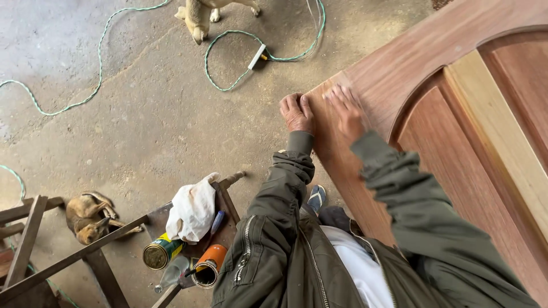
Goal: The person sands the surface and edges of a large wooden board using a sanding block. A dog is present nearby and briefly interacts with the person's hand. The person then uses a chisel to work on the edge of the wood.
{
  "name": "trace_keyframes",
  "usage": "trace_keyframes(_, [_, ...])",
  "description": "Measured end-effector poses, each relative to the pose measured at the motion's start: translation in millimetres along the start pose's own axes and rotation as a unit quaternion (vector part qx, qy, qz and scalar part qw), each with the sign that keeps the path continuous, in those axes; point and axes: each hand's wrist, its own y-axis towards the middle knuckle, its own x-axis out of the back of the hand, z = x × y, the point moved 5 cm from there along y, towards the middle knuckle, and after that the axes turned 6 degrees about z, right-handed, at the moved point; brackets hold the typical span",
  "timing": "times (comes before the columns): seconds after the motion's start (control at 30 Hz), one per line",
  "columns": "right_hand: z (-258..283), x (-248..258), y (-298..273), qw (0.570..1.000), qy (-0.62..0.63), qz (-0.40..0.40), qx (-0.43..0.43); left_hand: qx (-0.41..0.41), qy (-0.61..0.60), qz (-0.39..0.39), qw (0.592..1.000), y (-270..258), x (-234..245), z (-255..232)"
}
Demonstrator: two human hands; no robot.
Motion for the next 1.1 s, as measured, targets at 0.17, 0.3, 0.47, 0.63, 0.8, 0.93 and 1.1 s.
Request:
trace_keyframes(0.17, [-5.5,-3.4,2.2,0.999,-0.027,0.006,0.017,0.011,-0.016,0.008,1.000,-1.7,1.8,-3.2])
trace_keyframes(0.3, [25.6,55.9,-48.5,0.998,-0.006,0.067,-0.006,-0.001,-0.032,-0.004,0.999,-0.9,9.4,-14.7])
trace_keyframes(0.47, [32.2,54.1,-41.6,0.999,-0.019,0.041,-0.031,0.008,-0.023,-0.002,1.000,-2.2,7.2,-10.9])
trace_keyframes(0.63, [-6.3,-12.5,13.4,0.999,0.032,-0.022,-0.021,0.008,-0.019,0.005,1.000,-1.8,-2.1,2.8])
trace_keyframes(0.8, [20.2,30.9,-9.3,1.000,0.005,-0.025,-0.003,0.020,-0.036,0.025,0.999,-0.8,4.5,-9.8])
trace_keyframes(0.93, [33.2,70.6,-101.5,0.996,0.055,0.050,-0.052,0.016,-0.047,0.010,0.999,-3.0,4.1,-9.5])
trace_keyframes(1.1, [29.1,52.7,-87.1,0.998,-0.013,0.058,-0.029,0.003,-0.046,0.004,0.999,-5.5,13.5,-19.4])
